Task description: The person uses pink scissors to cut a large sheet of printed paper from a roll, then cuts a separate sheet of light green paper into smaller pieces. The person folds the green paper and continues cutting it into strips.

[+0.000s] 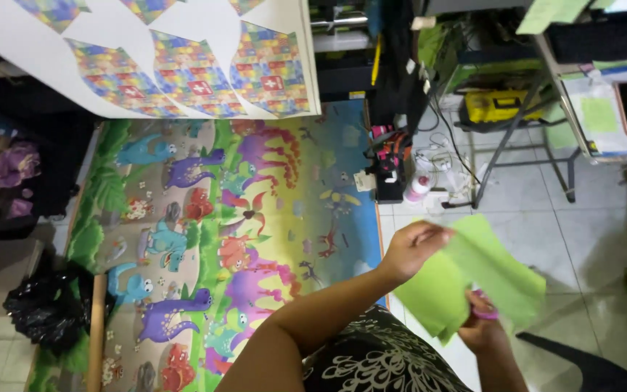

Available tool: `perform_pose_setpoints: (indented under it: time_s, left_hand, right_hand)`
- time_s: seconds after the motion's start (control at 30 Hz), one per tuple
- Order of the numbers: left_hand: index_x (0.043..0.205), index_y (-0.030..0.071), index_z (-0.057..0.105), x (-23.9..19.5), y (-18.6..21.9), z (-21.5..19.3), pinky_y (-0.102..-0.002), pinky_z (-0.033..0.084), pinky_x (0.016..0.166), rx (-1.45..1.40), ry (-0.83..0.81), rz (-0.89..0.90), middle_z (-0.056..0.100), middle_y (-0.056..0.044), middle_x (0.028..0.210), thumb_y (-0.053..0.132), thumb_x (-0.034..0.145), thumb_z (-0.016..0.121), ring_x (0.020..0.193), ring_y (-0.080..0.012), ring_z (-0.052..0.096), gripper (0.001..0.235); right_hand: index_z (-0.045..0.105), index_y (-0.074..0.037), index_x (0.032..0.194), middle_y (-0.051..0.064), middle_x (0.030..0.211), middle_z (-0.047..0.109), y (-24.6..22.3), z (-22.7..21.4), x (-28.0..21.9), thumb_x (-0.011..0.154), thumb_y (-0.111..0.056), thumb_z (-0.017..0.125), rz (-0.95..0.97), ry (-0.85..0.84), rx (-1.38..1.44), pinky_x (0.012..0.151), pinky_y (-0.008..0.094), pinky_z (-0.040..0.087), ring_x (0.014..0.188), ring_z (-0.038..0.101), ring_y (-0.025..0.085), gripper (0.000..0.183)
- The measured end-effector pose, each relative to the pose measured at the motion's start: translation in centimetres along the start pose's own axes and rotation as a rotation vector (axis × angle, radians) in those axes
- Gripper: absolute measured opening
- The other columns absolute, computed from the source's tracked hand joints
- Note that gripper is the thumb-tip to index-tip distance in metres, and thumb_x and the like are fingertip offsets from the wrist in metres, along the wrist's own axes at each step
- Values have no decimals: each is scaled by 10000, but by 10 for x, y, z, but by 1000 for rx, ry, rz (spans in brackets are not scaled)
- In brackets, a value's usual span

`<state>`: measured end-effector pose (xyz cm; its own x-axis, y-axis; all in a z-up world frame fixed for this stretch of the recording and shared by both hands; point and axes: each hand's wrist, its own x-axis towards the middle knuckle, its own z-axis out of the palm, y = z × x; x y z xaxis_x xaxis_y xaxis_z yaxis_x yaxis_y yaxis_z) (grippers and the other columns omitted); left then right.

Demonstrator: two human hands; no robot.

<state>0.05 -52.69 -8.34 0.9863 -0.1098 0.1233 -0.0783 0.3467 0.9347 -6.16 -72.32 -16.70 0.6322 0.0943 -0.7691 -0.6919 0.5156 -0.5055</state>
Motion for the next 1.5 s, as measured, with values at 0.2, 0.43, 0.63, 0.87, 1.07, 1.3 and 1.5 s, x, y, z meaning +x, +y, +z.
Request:
perform_pose_setpoints:
  time_s: [0.2,0.43,0.63,0.87,1.07,1.3,1.5]
  left_hand:
    - [978,149,637,-24,-20,-35,-212,398,576,277,174,-292,477,53,706,101,820,727,600,-58,404,187]
    - [1392,190,395,-39,-5,-42,-308,455,696,476,181,-457,534,-42,1185,128,786,643,770,-159,483,658]
    - [1004,216,637,-51,-82,-67,-270,512,690,537,175,-497,643,34,865,193,684,703,765,-128,635,328]
    - [731,142,409,-56,-4,-55,-289,250,564,589,-35,-674,384,-2,694,429,852,617,615,-140,350,375]
    - [945,65,672,-44,-43,-76,-419,372,999,635,143,-281,539,-118,1241,416,857,604,1182,-258,475,369]
    - [584,162,399,-33,-18,-95,-379,302,1038,214,78,-295,346,-41,1511,346,806,613,1304,-205,412,359]
    - [1082,81,647,-37,-27,-103,-353,549,802,44,28,-522,673,-69,1026,316,865,625,880,-204,652,320]
  right_hand:
    - [578,-56,1144,118,1125,657,-28,16,-13,718,-88,601,-339,28,-300,885,415,503,1008,611,246,427]
    - [638,-280,991,-85,1062,697,-33,-39,91,892,-372,525,-50,162,129,780,315,549,930,654,109,176]
    - [643,-263,911,-73,992,699,-29,-31,78,865,-337,523,-74,84,120,734,325,549,877,659,120,148]
    - [659,-180,1063,58,1066,677,-15,-56,111,699,-527,740,-115,-301,48,805,544,516,976,637,292,509]
    - [626,-162,1015,74,1065,663,-24,-24,84,828,-289,613,-34,-1,-29,836,494,529,995,637,264,226]
    - [630,-167,1057,49,1094,659,-40,5,51,723,-41,523,-133,-110,-19,848,460,516,998,625,248,372]
    - [615,-124,1092,83,1100,650,-57,38,21,943,-211,504,-143,-253,-12,852,414,520,982,618,245,205]
